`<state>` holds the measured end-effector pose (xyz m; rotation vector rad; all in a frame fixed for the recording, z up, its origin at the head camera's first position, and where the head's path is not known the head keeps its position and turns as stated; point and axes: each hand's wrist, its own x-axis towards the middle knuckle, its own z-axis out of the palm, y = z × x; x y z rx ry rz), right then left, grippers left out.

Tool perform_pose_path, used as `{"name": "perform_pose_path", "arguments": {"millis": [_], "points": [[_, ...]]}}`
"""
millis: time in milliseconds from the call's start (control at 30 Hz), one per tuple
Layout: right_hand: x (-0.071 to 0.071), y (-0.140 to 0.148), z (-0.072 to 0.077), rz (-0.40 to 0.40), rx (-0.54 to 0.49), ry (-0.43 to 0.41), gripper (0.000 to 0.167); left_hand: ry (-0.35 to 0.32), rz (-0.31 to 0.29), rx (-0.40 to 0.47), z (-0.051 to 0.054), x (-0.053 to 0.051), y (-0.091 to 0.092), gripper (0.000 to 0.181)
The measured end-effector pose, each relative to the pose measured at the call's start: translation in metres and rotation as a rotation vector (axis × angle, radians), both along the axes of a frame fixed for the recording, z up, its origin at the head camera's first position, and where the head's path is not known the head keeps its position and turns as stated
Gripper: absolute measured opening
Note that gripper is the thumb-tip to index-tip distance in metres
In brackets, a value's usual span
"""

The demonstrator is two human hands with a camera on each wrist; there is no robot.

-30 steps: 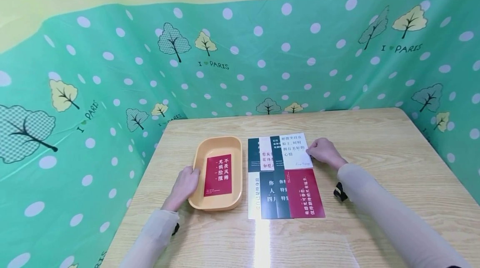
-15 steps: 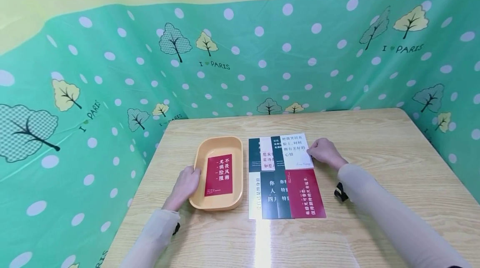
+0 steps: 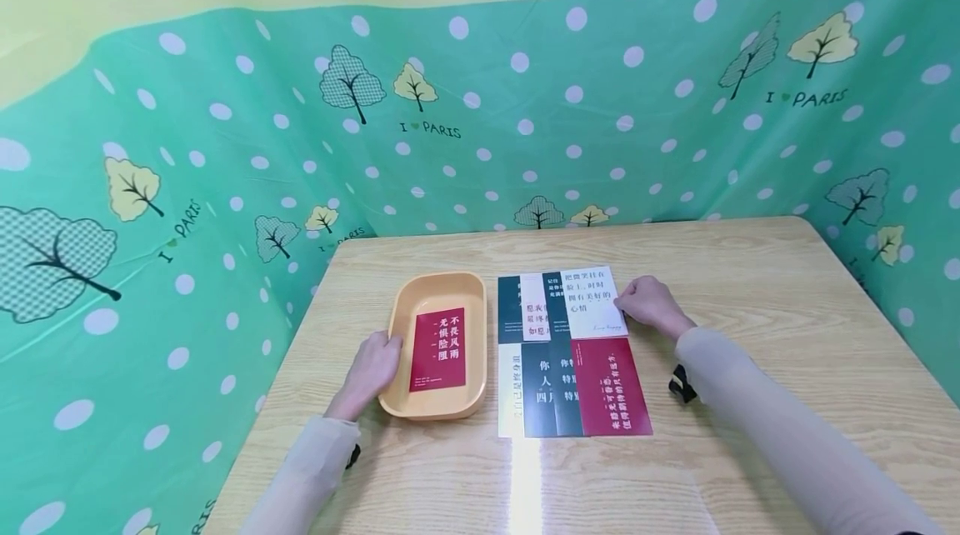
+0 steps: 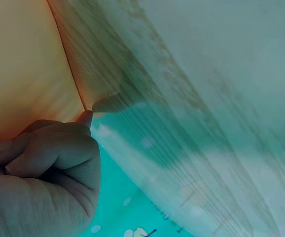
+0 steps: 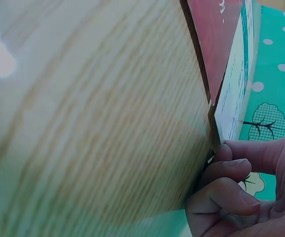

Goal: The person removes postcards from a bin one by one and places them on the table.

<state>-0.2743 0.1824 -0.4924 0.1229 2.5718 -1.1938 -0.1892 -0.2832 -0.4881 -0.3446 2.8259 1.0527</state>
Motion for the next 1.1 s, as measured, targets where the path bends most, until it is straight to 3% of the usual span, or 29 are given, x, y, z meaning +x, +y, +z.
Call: {"name": "perform_pose_path", "arguments": {"millis": [933, 1100], "points": [[-0.0032, 0.001, -0.0051, 0.013, 0.02, 0.005, 0.021, 0.008, -0.004, -0.015, -0.0009, -0.0006, -0.0006, 0.043], [0.0016, 0.0035, -0.0035, 0.013, 0.008, 0.018, 0.021, -0.001, -0.006, -0.011, -0.0005, -0.0006, 0.0004, 0.043]]}}
